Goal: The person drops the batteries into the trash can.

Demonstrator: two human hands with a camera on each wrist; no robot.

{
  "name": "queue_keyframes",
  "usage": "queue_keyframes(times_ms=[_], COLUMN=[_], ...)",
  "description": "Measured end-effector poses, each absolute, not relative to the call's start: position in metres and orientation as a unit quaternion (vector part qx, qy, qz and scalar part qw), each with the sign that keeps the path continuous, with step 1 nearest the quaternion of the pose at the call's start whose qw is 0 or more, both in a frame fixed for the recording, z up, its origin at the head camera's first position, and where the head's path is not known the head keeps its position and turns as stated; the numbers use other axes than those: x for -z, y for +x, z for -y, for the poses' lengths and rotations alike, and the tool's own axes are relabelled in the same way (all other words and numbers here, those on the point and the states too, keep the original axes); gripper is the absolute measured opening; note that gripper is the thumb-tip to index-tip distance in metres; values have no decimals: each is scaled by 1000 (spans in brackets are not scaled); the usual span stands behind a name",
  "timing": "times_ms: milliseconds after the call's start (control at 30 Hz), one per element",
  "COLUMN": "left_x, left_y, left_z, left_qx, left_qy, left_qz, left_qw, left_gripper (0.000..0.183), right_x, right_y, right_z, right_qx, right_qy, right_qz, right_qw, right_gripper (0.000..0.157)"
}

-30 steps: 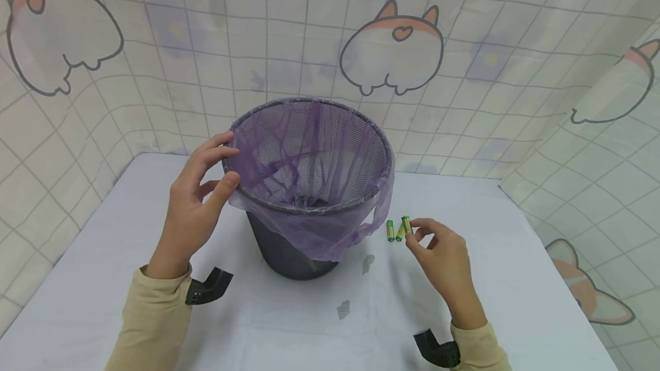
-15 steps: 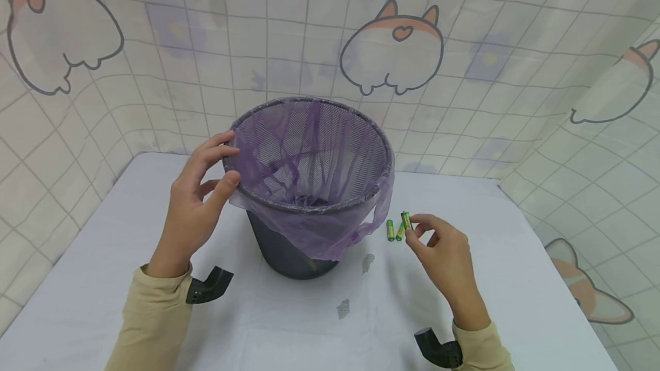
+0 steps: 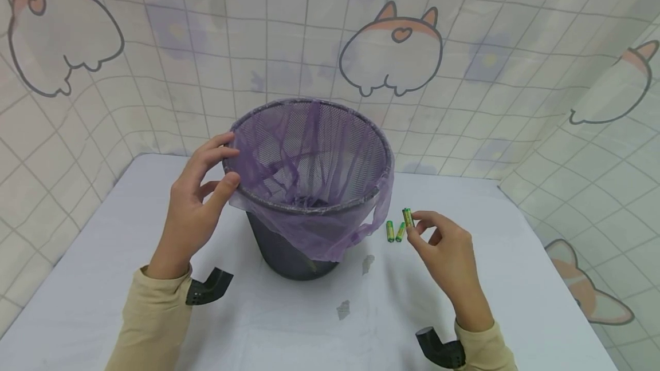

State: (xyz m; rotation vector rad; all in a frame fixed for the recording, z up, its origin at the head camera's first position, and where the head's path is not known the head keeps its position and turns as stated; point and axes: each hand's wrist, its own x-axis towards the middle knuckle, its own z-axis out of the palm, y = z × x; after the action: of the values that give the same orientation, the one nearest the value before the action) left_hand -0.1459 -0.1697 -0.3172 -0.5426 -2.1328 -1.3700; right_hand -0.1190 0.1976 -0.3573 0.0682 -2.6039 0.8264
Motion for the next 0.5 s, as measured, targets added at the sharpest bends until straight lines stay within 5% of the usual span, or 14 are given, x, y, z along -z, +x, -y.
queue_keyframes(times_ms=[500], left_x=[318], left_y=[-145], left_z=[170], left_qx=[514], left_qy=[-205], left_qz=[787], left_qw=[273], left_gripper=[35], right_x=[343], right_y=[-119], right_z=[-195], right_qx=[-309], right_qy=[62], right_qz=[914], right_qw=[256], right_gripper=[21])
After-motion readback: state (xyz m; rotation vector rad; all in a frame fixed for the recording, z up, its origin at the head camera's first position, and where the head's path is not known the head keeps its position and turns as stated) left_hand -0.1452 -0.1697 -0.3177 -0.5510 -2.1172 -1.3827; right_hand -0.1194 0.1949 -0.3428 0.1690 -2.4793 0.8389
